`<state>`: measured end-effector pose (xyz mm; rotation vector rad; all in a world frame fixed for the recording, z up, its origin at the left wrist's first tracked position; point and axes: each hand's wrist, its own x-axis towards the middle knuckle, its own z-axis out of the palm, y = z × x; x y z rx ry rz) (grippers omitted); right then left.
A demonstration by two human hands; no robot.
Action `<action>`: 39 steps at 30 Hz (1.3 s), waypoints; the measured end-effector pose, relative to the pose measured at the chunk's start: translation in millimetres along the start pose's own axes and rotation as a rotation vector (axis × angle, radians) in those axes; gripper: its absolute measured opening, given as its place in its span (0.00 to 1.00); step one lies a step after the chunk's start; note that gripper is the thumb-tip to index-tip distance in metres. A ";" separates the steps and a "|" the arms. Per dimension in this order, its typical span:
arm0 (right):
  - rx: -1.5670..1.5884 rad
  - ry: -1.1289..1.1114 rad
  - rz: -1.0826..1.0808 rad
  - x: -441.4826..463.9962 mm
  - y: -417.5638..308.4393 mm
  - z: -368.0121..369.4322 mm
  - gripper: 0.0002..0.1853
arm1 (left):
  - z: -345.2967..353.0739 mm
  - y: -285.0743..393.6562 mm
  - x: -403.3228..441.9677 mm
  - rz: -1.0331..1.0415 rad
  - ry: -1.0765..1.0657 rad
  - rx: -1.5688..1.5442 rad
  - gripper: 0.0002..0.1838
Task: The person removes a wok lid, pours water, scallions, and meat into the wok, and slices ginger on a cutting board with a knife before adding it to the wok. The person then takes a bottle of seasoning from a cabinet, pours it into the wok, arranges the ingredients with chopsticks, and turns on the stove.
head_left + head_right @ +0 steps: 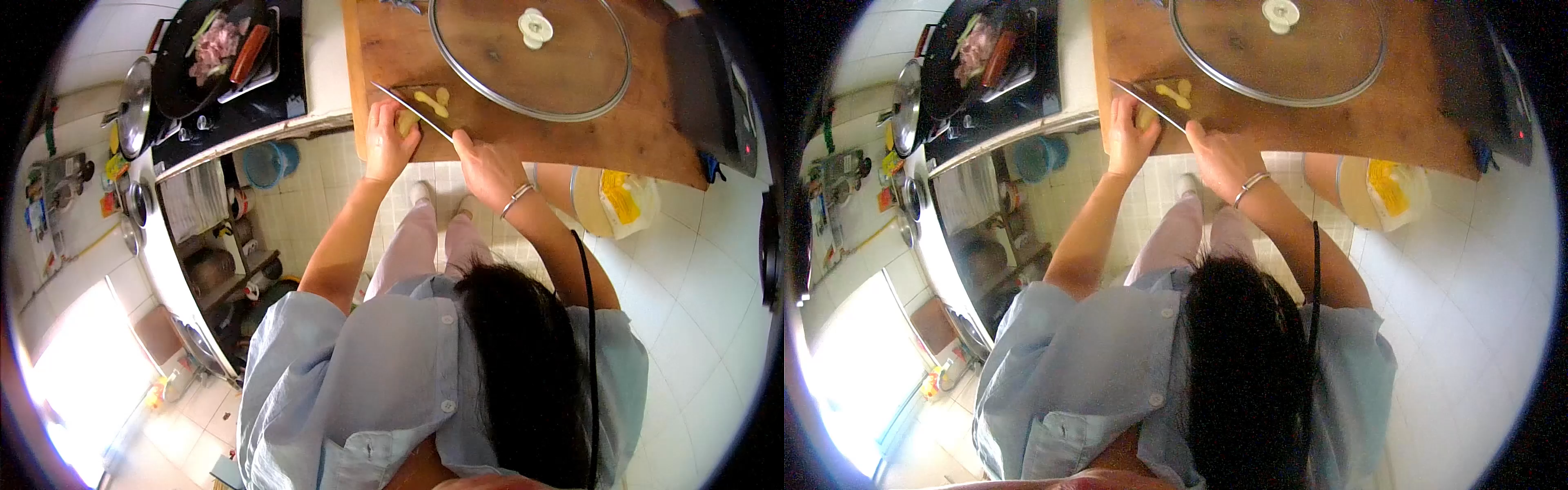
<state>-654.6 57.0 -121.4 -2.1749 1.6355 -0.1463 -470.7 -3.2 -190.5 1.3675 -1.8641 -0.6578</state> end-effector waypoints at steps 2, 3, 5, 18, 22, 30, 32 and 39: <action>0.028 0.037 -0.004 -3.1 -1.0 -2.1 0.10 | -3.3 0.1 3.1 -0.045 0.027 -0.034 0.19; 0.044 0.051 -0.003 -5.9 -2.8 -2.9 0.12 | -3.6 -1.4 2.6 -0.071 0.037 -0.054 0.19; 0.106 0.229 -0.038 -9.4 -9.0 -0.8 0.18 | 1.4 -17.0 1.4 -0.118 0.079 -0.202 0.20; 0.218 0.337 0.050 -14.7 -23.6 6.9 0.29 | -19.5 -40.5 89.9 0.051 -0.006 0.028 0.19; 0.336 0.429 0.047 -22.3 -35.8 -10.5 0.29 | 6.3 -70.0 109.1 0.190 0.007 0.097 0.22; 0.397 0.639 0.139 -37.5 -48.4 -27.3 0.29 | -33.9 72.5 55.6 -0.116 0.066 -1.053 0.25; 0.355 0.711 0.156 -47.9 -49.6 -37.6 0.29 | -27.7 124.2 32.9 -0.204 0.015 -1.157 0.23; 0.200 0.891 0.340 -120.5 -24.5 -61.2 0.30 | 25.5 227.8 -10.9 -0.216 -0.366 -1.231 0.22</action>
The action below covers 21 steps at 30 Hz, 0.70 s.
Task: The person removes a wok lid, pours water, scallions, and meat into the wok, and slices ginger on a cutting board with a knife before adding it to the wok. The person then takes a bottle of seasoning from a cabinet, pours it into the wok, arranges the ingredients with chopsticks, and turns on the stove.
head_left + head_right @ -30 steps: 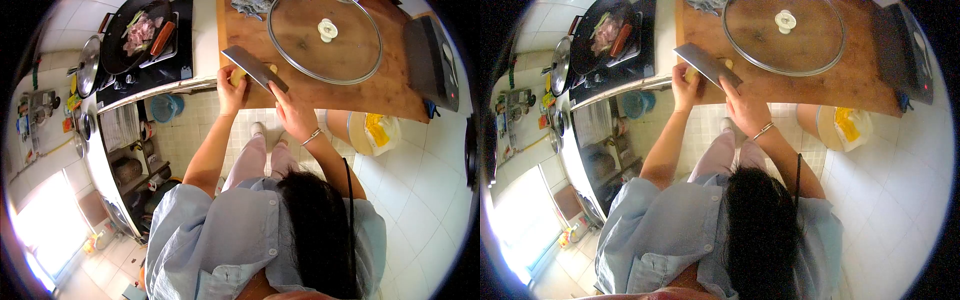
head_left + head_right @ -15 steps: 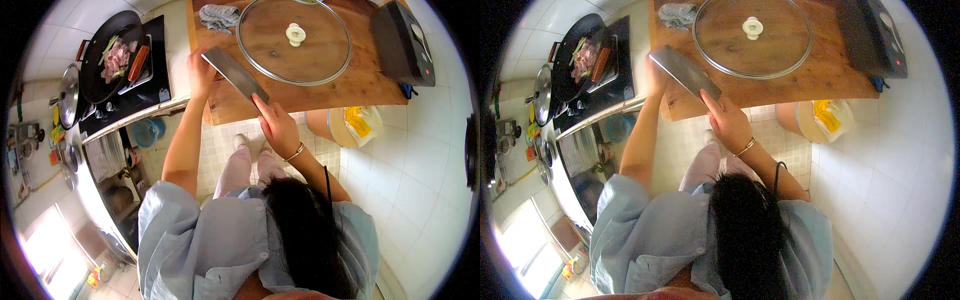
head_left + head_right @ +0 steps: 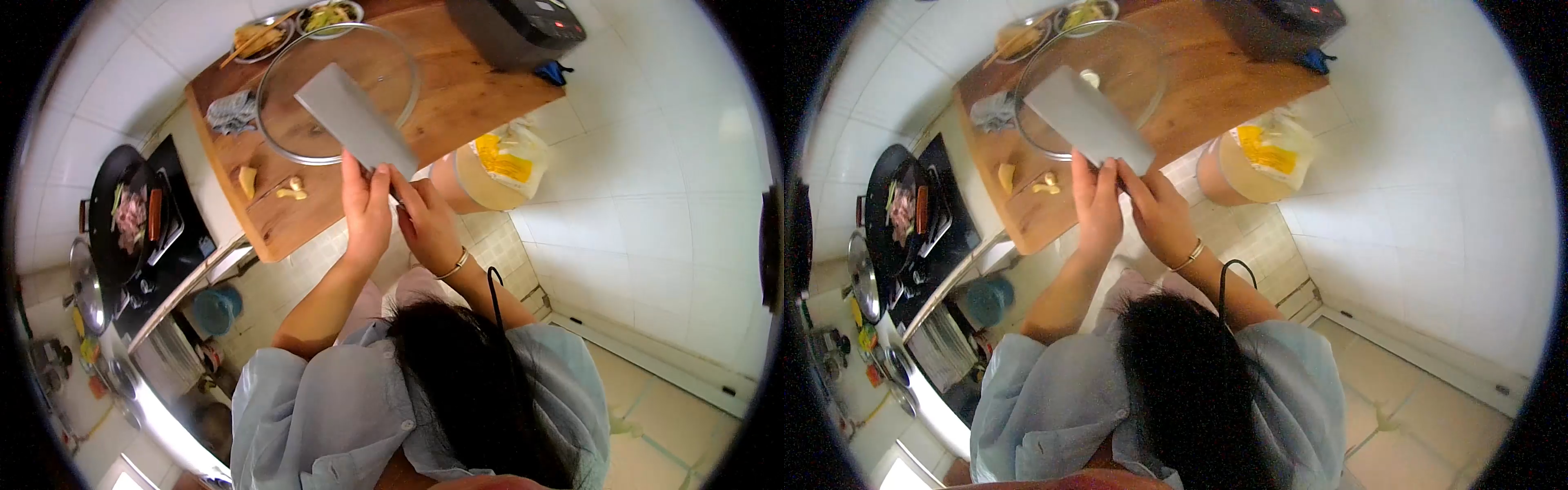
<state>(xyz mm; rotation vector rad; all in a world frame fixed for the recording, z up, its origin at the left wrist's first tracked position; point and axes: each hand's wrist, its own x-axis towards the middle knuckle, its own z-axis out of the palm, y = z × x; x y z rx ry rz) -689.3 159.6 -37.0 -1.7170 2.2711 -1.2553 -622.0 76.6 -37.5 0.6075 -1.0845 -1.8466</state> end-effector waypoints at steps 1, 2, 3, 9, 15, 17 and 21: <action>-0.036 0.013 0.012 -5.8 11.4 -10.8 0.31 | 14.9 -8.5 -0.2 -0.048 -0.024 0.024 0.22; -0.032 -0.008 0.055 -11.4 21.6 -25.0 0.32 | 29.8 -17.0 -0.3 -0.096 -0.050 0.050 0.22; -0.026 -0.029 0.098 -16.7 31.6 -38.9 0.34 | 44.8 -25.5 -0.6 -0.144 -0.077 0.077 0.22; -0.011 0.016 0.192 -41.4 106.9 -106.9 0.35 | 139.1 -96.2 0.6 -0.174 -0.149 -0.129 0.18; -0.114 0.036 0.329 -58.3 194.0 -186.0 0.35 | 242.7 -171.3 5.6 -0.263 -0.248 -0.123 0.20; -0.134 0.075 0.345 -60.2 223.5 -214.9 0.35 | 280.6 -192.8 7.2 -0.284 -0.280 -0.033 0.20; -0.149 0.117 0.387 -61.9 278.2 -265.2 0.34 | 351.6 -231.5 15.7 -0.257 -0.335 -0.044 0.20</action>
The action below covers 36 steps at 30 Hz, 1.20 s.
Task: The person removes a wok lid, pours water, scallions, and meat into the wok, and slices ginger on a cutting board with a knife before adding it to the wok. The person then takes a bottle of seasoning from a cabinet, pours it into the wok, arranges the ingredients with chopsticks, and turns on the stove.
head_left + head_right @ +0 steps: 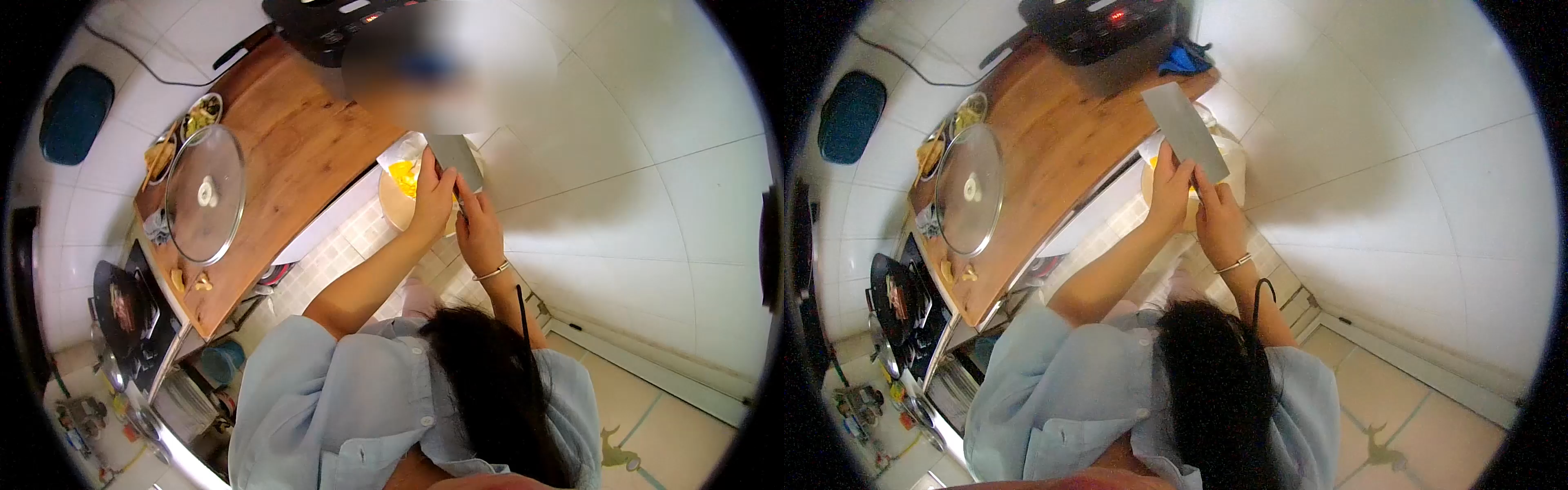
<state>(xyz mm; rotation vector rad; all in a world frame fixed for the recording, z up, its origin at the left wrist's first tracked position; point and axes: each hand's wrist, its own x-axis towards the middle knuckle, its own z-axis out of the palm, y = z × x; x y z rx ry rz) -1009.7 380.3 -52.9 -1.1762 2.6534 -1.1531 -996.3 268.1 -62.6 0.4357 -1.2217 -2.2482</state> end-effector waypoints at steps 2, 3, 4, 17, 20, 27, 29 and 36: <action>0.001 0.012 0.016 11.7 22.4 -13.0 0.34 | 22.0 -14.0 18.0 0.002 -0.016 -0.003 0.20; 0.003 0.023 0.021 18.4 31.4 -17.9 0.34 | 30.8 -19.8 28.3 0.004 -0.026 -0.002 0.20; 0.006 0.035 0.025 25.6 39.3 -20.3 0.34 | 36.4 -25.0 38.1 0.004 -0.033 0.039 0.20; 0.025 0.088 0.066 112.8 105.5 -29.8 0.33 | -1.8 -109.9 279.6 0.787 0.039 1.141 0.17; 0.029 0.080 0.097 127.7 111.3 -23.7 0.32 | -1.7 -106.0 313.9 0.795 0.062 1.541 0.19; 0.044 0.034 0.090 164.4 125.8 -13.7 0.32 | -24.5 -86.6 298.2 0.441 -0.278 1.977 0.26; 0.041 0.022 0.040 176.9 131.9 -8.1 0.31 | -33.9 -82.4 282.7 0.363 -0.305 2.011 0.23; -0.054 -0.069 -0.056 235.0 150.5 21.5 0.27 | -30.6 -65.0 251.0 0.469 -0.156 1.227 0.22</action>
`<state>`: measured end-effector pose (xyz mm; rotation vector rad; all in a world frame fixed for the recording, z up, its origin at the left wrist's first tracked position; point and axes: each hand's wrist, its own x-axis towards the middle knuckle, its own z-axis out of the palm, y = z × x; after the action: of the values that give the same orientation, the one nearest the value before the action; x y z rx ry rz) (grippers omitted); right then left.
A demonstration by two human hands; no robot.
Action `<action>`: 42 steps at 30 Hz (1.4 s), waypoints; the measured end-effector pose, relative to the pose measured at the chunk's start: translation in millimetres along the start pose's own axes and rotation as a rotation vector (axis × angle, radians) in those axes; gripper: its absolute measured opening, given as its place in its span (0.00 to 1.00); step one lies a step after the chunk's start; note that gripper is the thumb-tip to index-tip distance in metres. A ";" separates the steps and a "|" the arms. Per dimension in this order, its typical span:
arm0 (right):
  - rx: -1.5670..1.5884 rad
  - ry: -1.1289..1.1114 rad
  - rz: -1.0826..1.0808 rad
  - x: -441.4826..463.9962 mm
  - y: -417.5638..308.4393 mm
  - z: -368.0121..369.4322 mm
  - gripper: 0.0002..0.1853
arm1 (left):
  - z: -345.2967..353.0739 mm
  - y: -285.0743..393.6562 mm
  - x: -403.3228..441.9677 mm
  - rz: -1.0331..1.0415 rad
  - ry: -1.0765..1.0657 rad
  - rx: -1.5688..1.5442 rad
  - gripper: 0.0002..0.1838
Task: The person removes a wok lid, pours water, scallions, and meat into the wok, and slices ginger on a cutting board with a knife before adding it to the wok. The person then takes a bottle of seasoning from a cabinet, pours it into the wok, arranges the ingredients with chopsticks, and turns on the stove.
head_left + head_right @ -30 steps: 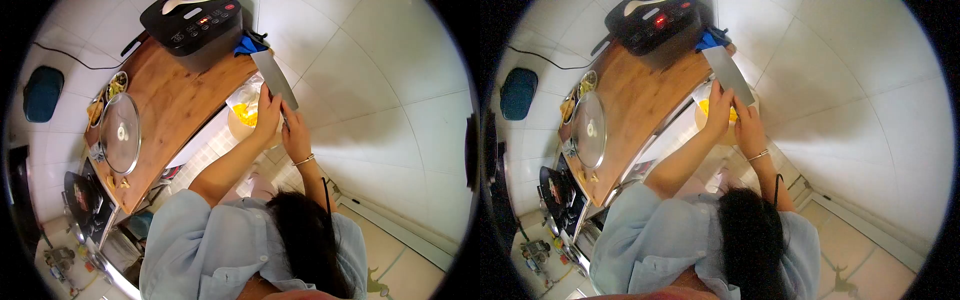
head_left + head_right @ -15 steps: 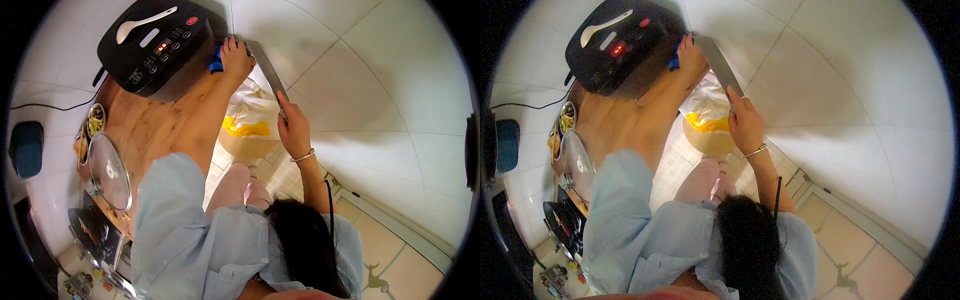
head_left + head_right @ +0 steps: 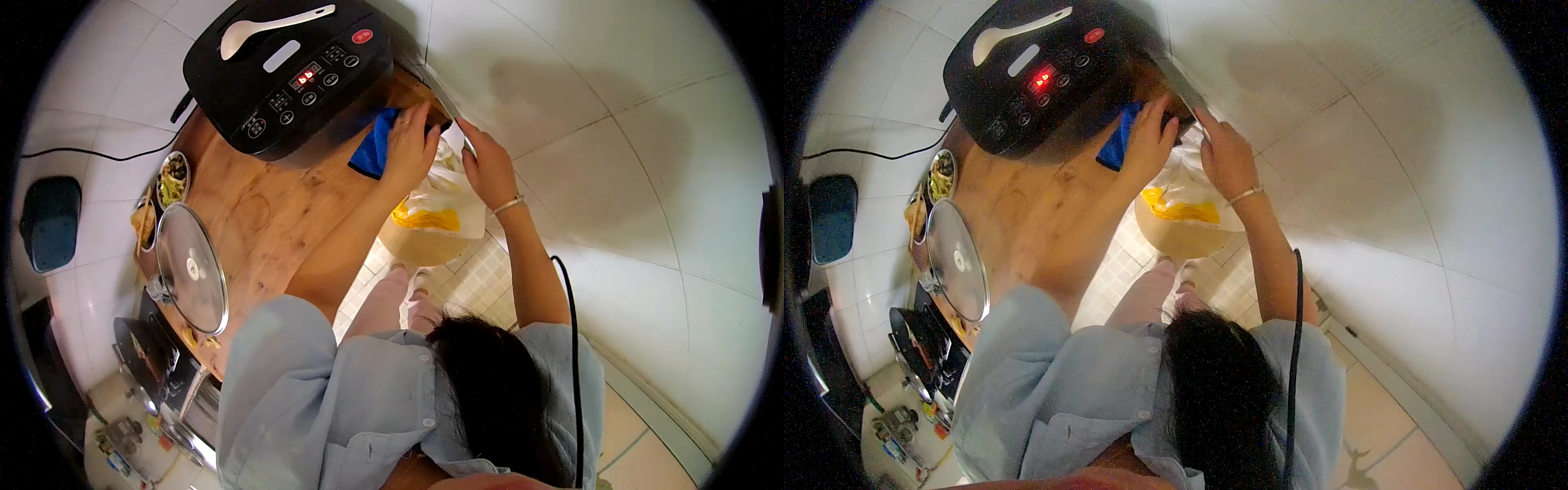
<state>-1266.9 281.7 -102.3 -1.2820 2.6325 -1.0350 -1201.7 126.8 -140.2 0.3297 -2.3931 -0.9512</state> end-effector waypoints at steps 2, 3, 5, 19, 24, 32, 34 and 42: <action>-0.006 -0.031 -0.001 21.7 6.6 7.2 0.26 | 8.5 11.8 15.3 -0.425 -0.006 -0.732 0.23; -0.009 -0.046 0.000 32.6 8.8 11.0 0.25 | 13.9 15.9 22.6 -0.634 -0.010 -1.099 0.24; -0.019 -0.061 -0.015 52.7 12.1 17.4 0.23 | 28.1 8.9 32.3 -0.642 0.045 -1.230 0.22; -0.378 -0.132 0.028 113.3 0.6 36.9 0.15 | 46.4 -35.4 86.9 -0.752 0.253 -1.543 0.17; -0.371 0.067 -0.153 94.5 25.0 55.0 0.16 | 27.6 -7.0 95.4 -0.914 0.260 -1.528 0.19; -0.396 0.089 -0.215 81.7 38.2 66.4 0.22 | 61.2 -42.9 109.6 -0.933 0.288 -1.535 0.19; -0.363 0.133 -0.220 76.5 34.0 64.7 0.23 | 60.6 -41.1 113.3 -0.935 0.303 -1.498 0.18; 0.406 0.229 0.071 112.5 3.5 50.7 0.18 | 28.1 -14.5 72.4 -0.764 0.194 -1.591 0.16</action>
<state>-1327.9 175.3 -116.2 -1.0258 2.4057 -1.6812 -1276.9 102.6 -138.8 0.6006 -0.6979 -2.5530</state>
